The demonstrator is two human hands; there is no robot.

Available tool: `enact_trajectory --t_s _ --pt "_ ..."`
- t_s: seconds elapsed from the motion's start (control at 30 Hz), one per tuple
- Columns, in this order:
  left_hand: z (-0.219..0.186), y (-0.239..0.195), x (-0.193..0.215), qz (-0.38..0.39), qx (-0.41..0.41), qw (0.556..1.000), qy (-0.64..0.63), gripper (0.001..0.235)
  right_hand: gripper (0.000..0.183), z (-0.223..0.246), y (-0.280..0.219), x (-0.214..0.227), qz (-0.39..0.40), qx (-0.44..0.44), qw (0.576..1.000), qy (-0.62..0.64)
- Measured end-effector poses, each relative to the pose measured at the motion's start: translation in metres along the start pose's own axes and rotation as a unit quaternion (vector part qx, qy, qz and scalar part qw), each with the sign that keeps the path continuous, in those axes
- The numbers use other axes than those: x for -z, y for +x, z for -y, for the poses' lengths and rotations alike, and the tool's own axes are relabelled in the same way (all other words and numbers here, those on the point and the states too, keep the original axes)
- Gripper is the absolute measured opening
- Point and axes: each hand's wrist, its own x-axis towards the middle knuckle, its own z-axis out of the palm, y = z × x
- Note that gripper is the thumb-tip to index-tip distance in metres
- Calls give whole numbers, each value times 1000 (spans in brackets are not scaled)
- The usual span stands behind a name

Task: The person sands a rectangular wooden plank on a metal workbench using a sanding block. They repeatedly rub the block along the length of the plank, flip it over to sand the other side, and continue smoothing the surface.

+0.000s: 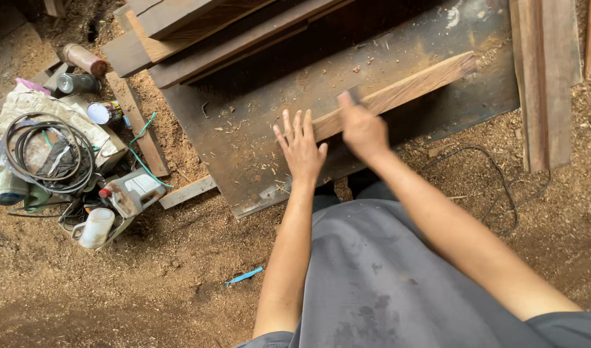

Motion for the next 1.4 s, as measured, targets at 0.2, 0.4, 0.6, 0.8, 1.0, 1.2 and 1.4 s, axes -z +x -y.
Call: enact_trajectory --t_s 0.2,0.4,0.6,0.8,1.0,1.2,1.4 --pt "-24 9 -21 -15 -86 996 -27 92 47 -6 -4 1 -51 -23 997 47" --pt "-32 20 -31 5 -53 998 -36 67 41 -35 -5 12 -7 -1 999 37" --pt "-26 0 -13 -50 -79 987 -128 66 40 -94 -16 24 -98 -23 995 -19" --pt "-1 -42 11 36 -33 997 -59 63 53 -20 -65 24 47 87 993 64" --pt "-59 -23 -4 -22 -118 992 32 83 56 -27 -61 32 69 45 993 79" --pt "-76 -18 -49 39 -117 992 -27 68 54 -57 -59 45 36 20 998 51" --pt "-68 -45 -54 -14 -142 988 -53 71 56 -52 -82 47 74 74 994 35"
